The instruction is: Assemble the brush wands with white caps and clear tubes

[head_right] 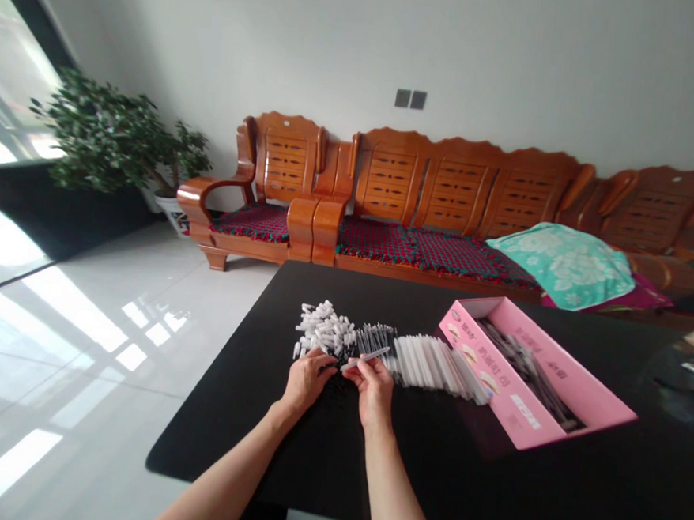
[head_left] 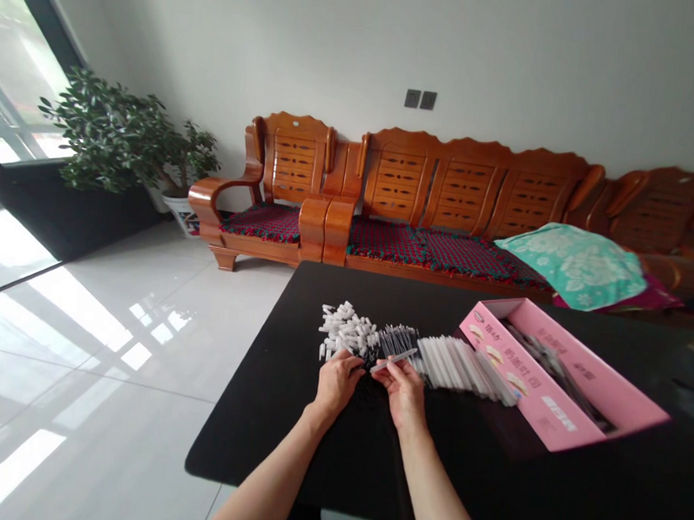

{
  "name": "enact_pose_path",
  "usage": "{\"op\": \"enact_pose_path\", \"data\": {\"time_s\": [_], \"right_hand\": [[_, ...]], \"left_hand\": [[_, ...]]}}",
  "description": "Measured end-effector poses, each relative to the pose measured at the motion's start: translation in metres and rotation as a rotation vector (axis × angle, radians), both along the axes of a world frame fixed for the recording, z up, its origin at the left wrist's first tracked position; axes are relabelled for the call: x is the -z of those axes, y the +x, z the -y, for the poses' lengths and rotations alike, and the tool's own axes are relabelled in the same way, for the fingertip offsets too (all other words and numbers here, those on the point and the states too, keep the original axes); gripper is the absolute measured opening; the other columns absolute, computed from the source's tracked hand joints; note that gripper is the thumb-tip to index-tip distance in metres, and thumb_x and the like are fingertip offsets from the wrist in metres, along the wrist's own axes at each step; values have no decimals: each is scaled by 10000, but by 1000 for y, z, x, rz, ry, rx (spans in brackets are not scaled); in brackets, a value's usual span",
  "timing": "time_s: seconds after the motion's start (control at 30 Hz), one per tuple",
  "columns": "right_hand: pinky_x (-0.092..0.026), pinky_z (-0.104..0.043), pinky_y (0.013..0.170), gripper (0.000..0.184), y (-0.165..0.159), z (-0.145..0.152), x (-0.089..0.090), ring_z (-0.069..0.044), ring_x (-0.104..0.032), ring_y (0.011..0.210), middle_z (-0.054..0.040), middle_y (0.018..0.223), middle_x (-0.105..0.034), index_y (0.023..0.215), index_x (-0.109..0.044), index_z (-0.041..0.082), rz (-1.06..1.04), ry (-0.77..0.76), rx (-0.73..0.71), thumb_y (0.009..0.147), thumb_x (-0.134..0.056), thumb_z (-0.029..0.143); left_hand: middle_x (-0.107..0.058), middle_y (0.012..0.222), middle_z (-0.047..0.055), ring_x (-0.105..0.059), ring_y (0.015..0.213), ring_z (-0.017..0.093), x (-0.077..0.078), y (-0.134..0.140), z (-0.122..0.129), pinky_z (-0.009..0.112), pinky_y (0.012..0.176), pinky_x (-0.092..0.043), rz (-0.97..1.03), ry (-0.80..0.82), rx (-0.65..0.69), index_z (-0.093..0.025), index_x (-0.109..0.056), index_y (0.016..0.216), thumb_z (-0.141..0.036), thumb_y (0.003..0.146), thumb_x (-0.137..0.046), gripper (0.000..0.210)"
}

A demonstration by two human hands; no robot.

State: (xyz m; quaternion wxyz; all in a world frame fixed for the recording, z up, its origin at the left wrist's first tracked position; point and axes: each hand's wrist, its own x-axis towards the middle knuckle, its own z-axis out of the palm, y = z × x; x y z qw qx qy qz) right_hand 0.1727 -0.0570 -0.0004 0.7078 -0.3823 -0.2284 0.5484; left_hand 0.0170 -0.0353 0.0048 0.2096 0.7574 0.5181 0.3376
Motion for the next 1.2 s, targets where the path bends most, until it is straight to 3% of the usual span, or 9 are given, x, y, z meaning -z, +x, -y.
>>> {"op": "enact_pose_path", "data": {"time_s": [0.3,0.53,0.67,0.8,0.87,1.0,1.2], "right_hand": [[-609,-316,625,282,1,1,2,-189,-718,652,-56,765,-757,835,-668,152,13,-1,-8,635,-846,242],[-612,-313,616,292,0,0,1,-191,-716,651,-53,750,-755,824,-671,154,6,-14,0,611,-858,226],[-613,-311,616,294,0,1,1,-193,-721,652,-48,752,-757,829,-670,159,12,-10,-5,618,-859,236],[-610,-313,607,294,-1,2,1,-201,-726,649,-54,764,-760,843,-673,156,13,-4,-13,630,-855,246],[-608,-315,602,294,-1,3,1,-202,-725,638,-53,762,-760,842,-673,156,12,-5,-14,630,-854,249],[-604,-310,600,298,-2,4,-1,-199,-721,621,-63,755,-760,837,-671,150,10,-11,-14,624,-856,247],[-600,-317,591,284,-2,4,-1,-208,-721,623,-66,756,-759,835,-674,147,10,-14,-10,630,-848,241]], "left_hand": [[-682,959,44,-627,828,172,1,5,1,257,729,-444,-76,9,29,-242,-737,1026,-240,876,-614,194],[-668,891,50,-616,757,165,0,9,1,245,668,-429,-84,-7,36,-232,-734,860,-243,905,-551,188],[-674,823,47,-623,718,167,2,9,0,265,690,-473,233,-70,-2,-218,-723,833,-274,885,-570,171],[-650,672,28,-617,583,163,7,3,-1,270,560,-508,829,-367,-2,-164,-705,855,-411,809,-660,255],[-666,707,40,-629,600,161,8,-1,-1,273,572,-527,1032,-450,19,-127,-710,887,-437,747,-730,341],[-702,827,65,-637,676,145,9,-9,1,279,681,-538,1156,-497,74,-115,-720,1050,-418,733,-764,440],[-676,802,50,-604,634,115,7,-8,3,254,654,-509,1188,-528,121,-118,-707,967,-467,758,-736,408]]}}
